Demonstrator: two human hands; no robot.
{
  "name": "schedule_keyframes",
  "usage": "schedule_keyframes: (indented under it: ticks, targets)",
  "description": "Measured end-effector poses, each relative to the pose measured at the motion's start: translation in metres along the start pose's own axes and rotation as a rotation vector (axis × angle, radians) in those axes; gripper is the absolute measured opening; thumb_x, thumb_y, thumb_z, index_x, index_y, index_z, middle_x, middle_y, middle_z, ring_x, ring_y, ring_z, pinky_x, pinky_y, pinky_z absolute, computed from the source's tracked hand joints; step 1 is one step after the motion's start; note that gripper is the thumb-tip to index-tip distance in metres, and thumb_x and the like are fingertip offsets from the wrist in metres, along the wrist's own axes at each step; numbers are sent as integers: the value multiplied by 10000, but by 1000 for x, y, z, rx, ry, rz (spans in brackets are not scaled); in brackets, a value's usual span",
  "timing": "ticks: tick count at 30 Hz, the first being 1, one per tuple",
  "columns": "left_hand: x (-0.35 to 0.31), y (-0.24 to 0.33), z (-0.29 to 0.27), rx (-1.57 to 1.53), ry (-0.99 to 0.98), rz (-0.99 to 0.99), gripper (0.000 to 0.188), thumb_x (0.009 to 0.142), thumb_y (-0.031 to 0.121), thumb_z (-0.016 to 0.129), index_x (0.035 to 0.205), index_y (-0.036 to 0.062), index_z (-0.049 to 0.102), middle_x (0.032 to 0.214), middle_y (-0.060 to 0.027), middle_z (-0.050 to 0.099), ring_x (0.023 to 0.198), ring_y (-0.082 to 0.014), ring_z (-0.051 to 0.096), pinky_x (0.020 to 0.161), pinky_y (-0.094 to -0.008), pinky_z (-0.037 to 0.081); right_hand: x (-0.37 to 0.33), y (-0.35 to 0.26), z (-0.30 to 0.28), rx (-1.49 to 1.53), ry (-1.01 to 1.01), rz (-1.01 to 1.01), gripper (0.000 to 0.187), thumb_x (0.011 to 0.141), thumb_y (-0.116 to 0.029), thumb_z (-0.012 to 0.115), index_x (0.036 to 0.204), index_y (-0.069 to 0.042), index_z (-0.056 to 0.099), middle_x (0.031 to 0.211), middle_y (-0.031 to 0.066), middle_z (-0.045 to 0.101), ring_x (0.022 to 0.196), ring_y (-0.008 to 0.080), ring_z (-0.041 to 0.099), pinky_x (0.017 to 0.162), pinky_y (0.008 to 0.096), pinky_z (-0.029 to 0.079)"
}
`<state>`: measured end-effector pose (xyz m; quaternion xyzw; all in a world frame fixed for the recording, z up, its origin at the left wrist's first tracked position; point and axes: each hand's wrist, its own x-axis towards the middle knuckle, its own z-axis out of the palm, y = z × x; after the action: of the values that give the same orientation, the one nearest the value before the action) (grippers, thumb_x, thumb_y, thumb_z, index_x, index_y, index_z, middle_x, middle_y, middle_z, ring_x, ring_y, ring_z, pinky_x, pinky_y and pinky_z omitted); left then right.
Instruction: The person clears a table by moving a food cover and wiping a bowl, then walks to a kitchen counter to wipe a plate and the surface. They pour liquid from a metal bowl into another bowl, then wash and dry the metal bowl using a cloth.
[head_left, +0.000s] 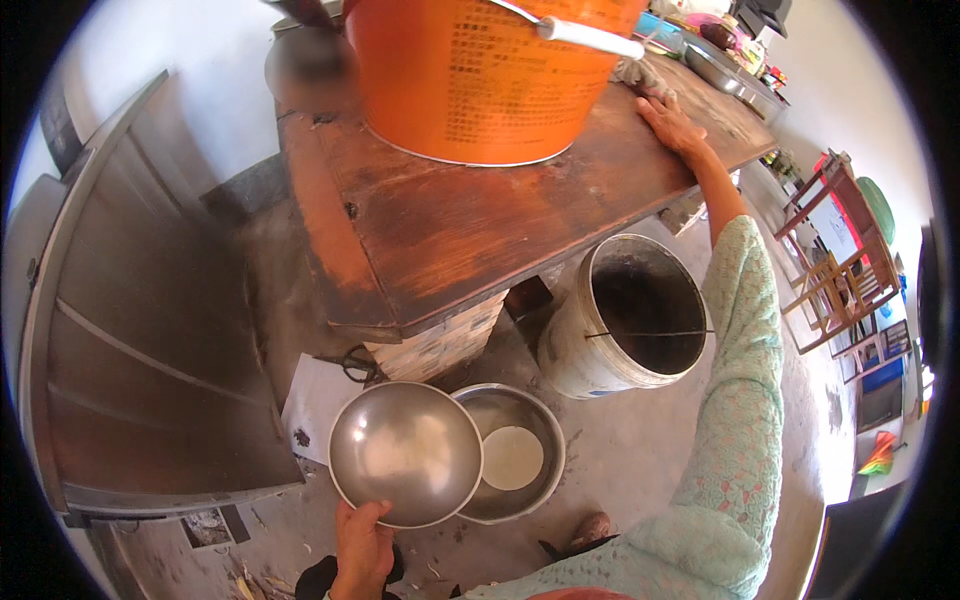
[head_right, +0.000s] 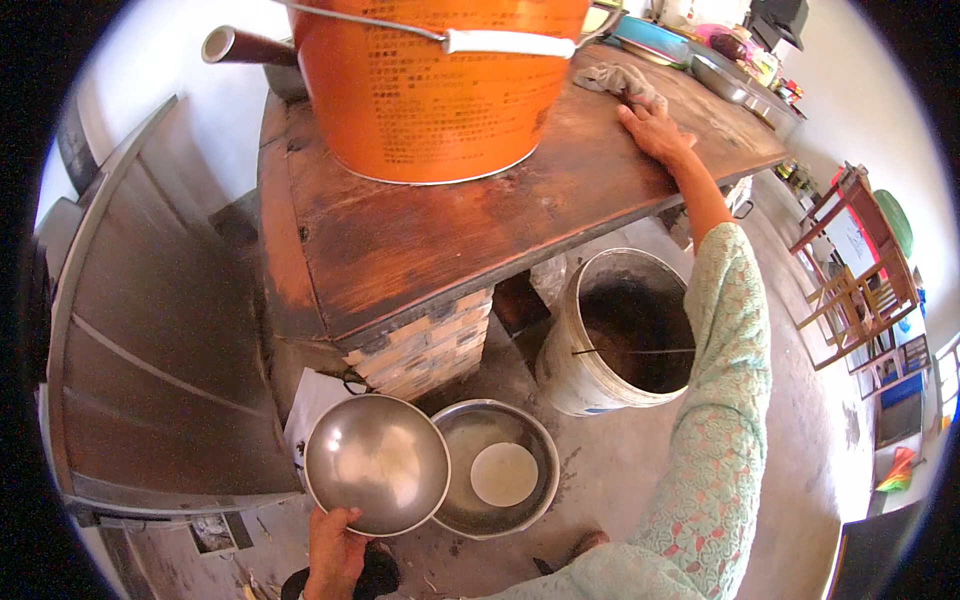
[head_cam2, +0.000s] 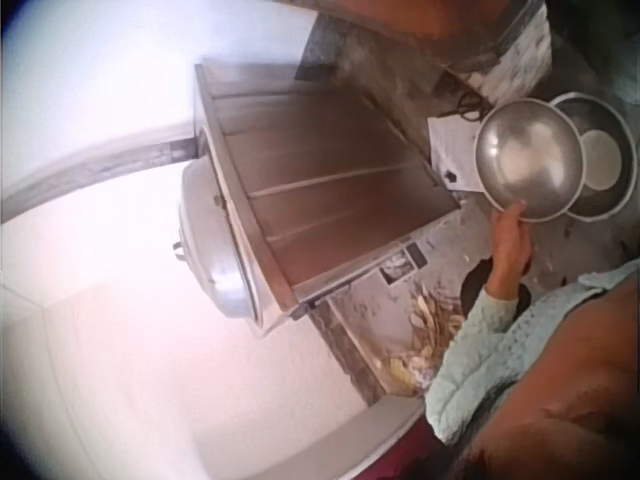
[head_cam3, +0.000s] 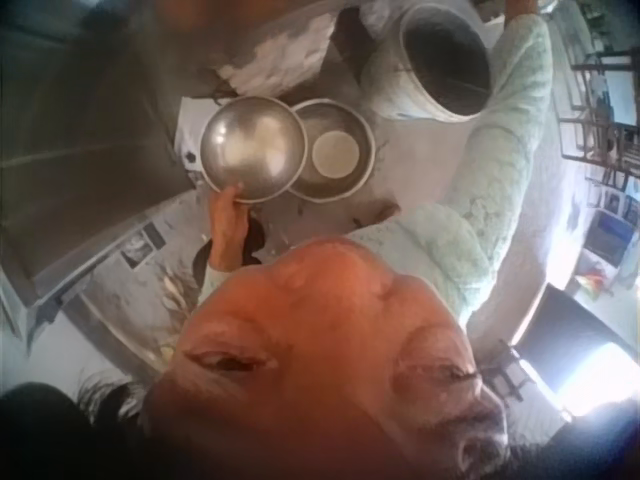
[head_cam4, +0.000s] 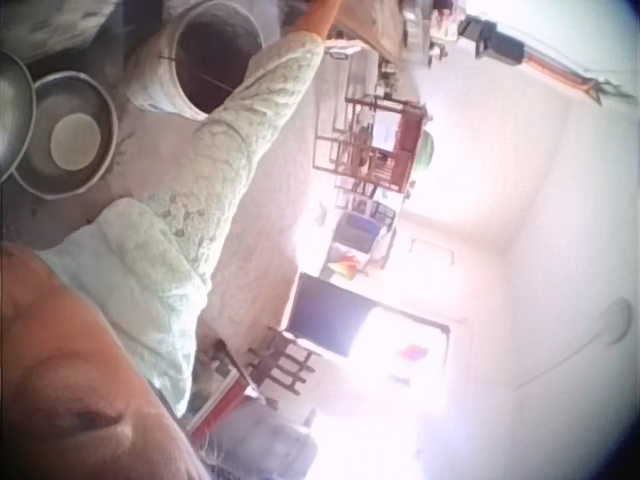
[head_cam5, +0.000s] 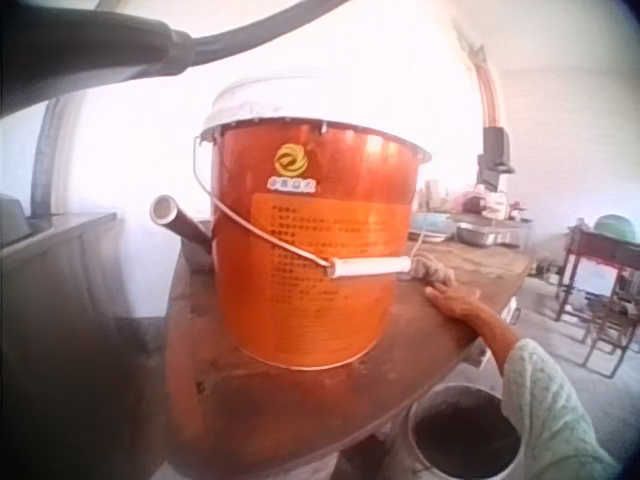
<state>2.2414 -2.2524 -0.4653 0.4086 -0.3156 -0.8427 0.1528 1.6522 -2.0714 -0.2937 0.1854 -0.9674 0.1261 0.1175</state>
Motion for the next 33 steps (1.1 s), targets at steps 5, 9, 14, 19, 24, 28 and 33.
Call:
schedule_keyframes:
  ticks: [5,9,14,19,24,28,33]
  targets:
    - [-4,-4,-7,-10,-38,63,448,720,-24,502,1163,20,459,1079,-118,538,980,-247,554,820,-434,484,-22,-24,-1,164,83,-194,602,887,-553,385,1307,-124,430,1406,65,323,1307,255,276,1067,471,183]
    - [-21,-2,9,-25,-129,67,460,723,-25,507,1178,26,452,1103,-116,522,998,-255,544,793,-460,495,-37,0,0,342,238,-502,574,811,-547,531,1220,-145,534,1224,134,497,1143,292,469,961,378,365]
    - [-34,-20,9,-56,-242,34,515,726,-36,484,1231,33,414,1139,-132,503,1054,-290,518,804,-483,499,-116,-12,-5,625,309,-449,386,748,-366,678,1034,-108,643,1056,114,577,973,265,569,852,345,443]
    - [-49,-24,7,2,-322,77,497,743,27,473,1230,-28,387,1173,-201,494,1040,-367,540,800,-568,488,-174,-63,-14,1138,248,-185,296,691,-58,732,968,-6,641,884,46,630,782,145,586,727,264,476]
    - [-38,-39,-2,-11,-384,-1,522,734,25,514,1239,46,384,1161,-154,484,1043,-342,526,797,-556,492,-253,-79,-59,1498,205,-136,171,754,7,627,905,-18,551,892,106,606,760,177,593,646,302,518]
    - [-47,-35,-1,-34,-383,15,514,734,34,507,1220,56,341,1114,-163,513,944,-330,583,710,-501,538,-301,-105,-96,1612,147,-192,252,827,4,542,1066,-14,465,927,88,558,786,185,598,692,360,560]
    - [-53,-27,-5,-31,-377,44,463,734,40,501,1174,22,358,1082,-182,535,854,-315,623,611,-450,568,-347,-141,-128,1668,40,-201,272,856,0,505,1122,13,446,944,92,550,801,183,600,732,362,559]
